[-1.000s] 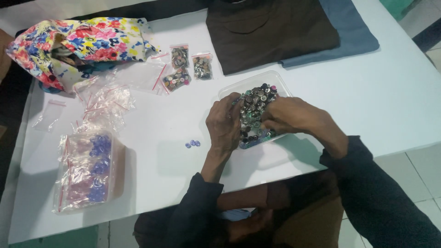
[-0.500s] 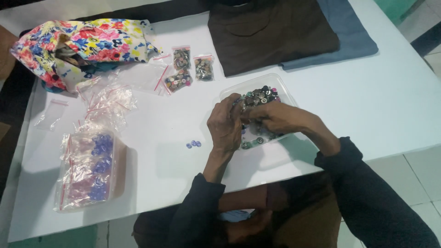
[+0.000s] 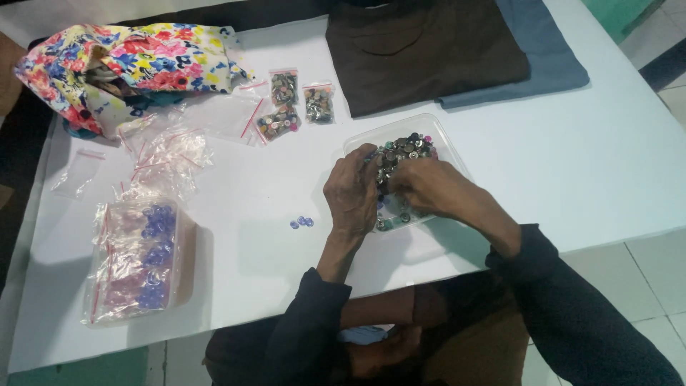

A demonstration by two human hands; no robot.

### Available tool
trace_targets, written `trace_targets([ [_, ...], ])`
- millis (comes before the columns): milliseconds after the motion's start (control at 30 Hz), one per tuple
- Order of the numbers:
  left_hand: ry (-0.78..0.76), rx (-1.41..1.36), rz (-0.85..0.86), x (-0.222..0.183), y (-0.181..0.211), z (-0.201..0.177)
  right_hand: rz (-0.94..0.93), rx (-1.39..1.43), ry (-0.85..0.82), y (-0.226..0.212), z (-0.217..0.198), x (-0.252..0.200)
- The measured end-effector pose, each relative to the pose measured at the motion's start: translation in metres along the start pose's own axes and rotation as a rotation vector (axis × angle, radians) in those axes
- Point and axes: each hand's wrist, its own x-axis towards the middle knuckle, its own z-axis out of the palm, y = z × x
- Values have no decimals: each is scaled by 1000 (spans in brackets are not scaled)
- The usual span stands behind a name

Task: The person sorts through a container of buttons, selects specific ones, and places them into small plastic bags on a table.

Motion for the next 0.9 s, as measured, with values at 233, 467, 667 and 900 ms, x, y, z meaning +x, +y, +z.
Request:
trace_targets([
  [233, -18, -35, -20, -1, -2, -2, 18, -121, 15, -12, 30, 25],
  [467, -14, -16, 8, -2, -1, -2, 57, 72, 117, -4, 15, 11],
  [667, 46, 29, 75, -2, -5, 3, 5, 470, 576, -25, -16, -11],
  [900, 214, 184, 269, 4, 12, -3, -93, 427, 814, -30, -4, -12],
])
